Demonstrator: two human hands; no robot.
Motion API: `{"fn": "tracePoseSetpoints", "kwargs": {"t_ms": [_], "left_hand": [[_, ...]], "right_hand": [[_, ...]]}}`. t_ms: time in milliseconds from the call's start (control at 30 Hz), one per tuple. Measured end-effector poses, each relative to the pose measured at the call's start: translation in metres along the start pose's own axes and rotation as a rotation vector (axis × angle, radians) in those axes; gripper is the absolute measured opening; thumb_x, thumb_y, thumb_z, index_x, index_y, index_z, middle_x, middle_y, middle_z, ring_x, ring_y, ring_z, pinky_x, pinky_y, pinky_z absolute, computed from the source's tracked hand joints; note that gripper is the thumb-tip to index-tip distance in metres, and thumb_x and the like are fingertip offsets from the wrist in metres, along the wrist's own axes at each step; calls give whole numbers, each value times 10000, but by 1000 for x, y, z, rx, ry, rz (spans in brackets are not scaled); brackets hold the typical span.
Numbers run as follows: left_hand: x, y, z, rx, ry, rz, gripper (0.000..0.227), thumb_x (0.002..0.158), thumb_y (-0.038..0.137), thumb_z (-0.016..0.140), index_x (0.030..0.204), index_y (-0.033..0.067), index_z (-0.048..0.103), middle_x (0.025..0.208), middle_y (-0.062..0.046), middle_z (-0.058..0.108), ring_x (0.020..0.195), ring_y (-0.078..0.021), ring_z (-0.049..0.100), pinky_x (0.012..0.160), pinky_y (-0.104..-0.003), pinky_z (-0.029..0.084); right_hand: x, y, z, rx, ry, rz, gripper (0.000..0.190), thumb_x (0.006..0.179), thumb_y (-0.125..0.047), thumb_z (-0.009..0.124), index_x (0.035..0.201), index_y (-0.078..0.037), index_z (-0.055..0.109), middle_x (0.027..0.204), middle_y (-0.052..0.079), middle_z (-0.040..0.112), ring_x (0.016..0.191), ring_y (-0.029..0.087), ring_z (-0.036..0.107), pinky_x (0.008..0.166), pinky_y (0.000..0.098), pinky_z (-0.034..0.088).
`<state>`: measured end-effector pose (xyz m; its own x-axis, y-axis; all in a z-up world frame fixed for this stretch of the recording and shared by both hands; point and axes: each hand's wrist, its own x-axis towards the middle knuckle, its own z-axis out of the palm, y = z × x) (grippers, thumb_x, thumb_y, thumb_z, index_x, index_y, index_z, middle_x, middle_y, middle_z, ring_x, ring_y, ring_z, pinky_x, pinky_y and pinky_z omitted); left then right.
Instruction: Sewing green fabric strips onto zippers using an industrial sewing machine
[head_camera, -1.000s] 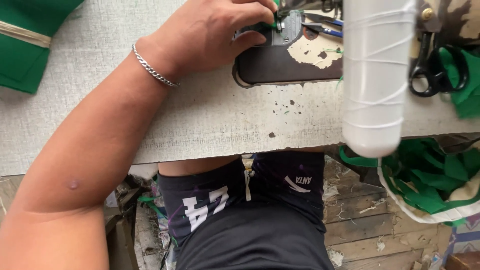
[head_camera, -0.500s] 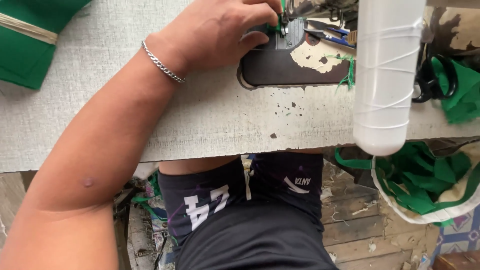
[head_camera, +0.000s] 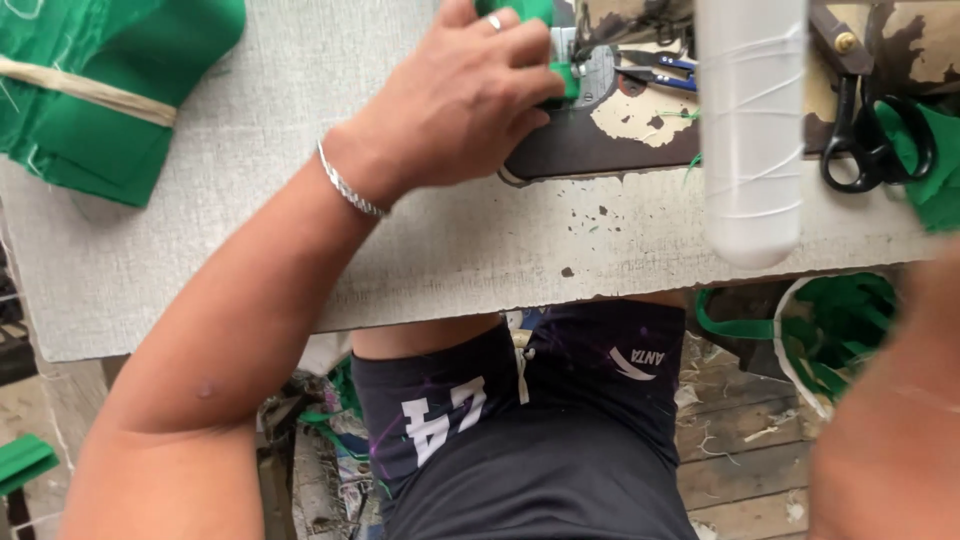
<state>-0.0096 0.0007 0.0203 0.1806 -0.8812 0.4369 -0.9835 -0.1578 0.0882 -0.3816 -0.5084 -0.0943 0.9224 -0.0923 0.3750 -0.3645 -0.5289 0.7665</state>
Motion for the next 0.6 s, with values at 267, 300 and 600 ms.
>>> {"fn": "tracePoseSetpoints", "kwargs": {"t_ms": [267,300,600], "left_hand": [[-1,-2,16,-23,108,-25,221,1073,129,583,861,153,640,879,-44,498,836,-283,474,718,-409,354],[-2,-4,16,-53,98,-27,163,1072,137,594,926,146,666,891,-50,502,838,-289,478,711,-416,360],[1,4,10,0,138,-14,115,1001,92,684,922,159,735,968,-27,543,962,-307,499,775,-437,341]], "right_hand": [[216,-144,-303,1138,219,-376,299,1105,-253,720,1303,-30,700,992,52,564,918,218,532,937,336,467],[224,-149,-302,1066,199,-447,415,1093,-398,664,1300,-39,685,1026,70,563,978,262,540,923,400,465],[223,-141,-255,731,274,-143,541,1251,-499,549,857,-135,472,862,50,456,880,255,476,720,393,365]]}}
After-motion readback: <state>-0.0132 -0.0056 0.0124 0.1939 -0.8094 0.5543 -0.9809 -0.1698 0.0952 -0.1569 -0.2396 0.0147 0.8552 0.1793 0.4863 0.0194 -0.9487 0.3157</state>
